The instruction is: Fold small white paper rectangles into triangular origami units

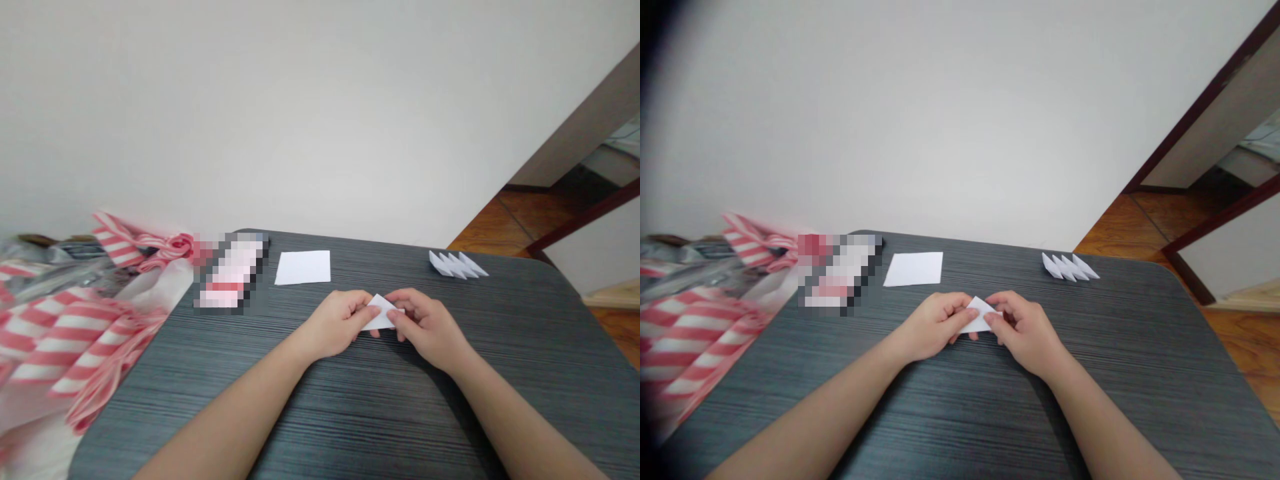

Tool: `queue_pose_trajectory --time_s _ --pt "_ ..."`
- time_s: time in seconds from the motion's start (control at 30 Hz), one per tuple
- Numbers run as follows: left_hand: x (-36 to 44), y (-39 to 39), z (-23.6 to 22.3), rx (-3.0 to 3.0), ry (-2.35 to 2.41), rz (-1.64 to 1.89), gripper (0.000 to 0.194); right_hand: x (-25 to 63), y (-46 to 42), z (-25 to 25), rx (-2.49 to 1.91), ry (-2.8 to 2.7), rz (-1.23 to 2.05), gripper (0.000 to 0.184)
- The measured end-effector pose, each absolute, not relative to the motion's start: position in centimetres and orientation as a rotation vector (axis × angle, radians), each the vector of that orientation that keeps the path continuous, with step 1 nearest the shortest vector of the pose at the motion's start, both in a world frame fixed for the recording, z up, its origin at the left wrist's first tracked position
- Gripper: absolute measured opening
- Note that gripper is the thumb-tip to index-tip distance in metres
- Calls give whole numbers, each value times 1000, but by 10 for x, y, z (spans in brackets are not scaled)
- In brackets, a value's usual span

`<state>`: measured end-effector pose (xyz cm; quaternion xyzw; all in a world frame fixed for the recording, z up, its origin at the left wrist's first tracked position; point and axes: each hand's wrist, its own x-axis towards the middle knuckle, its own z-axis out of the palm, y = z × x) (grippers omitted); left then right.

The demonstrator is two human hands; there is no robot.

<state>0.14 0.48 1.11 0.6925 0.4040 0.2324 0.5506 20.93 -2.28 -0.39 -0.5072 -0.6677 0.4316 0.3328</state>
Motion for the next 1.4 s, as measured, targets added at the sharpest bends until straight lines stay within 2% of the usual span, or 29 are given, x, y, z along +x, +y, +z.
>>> queue_pose_trajectory --time_s 0.07,0.37,0.53,0.7,1.4 --pt "2 5 12 1644 954 544 29 208 -23 -2 -1363 -1738 1206 15" --pt "2 5 7 1612 964 582 30 208 -22 0 -1389 -1551 1309 25" --pt "0 6 9 1686 991 532 39 207 -23 3 -1364 -1504 1363 24" --pt "1 6 13 1708 977 508 33 207 -23 1 -1370 -1581 1388 16" --pt "1 5 15 1719 925 499 30 203 -22 6 -1350 -1465 1565 19"
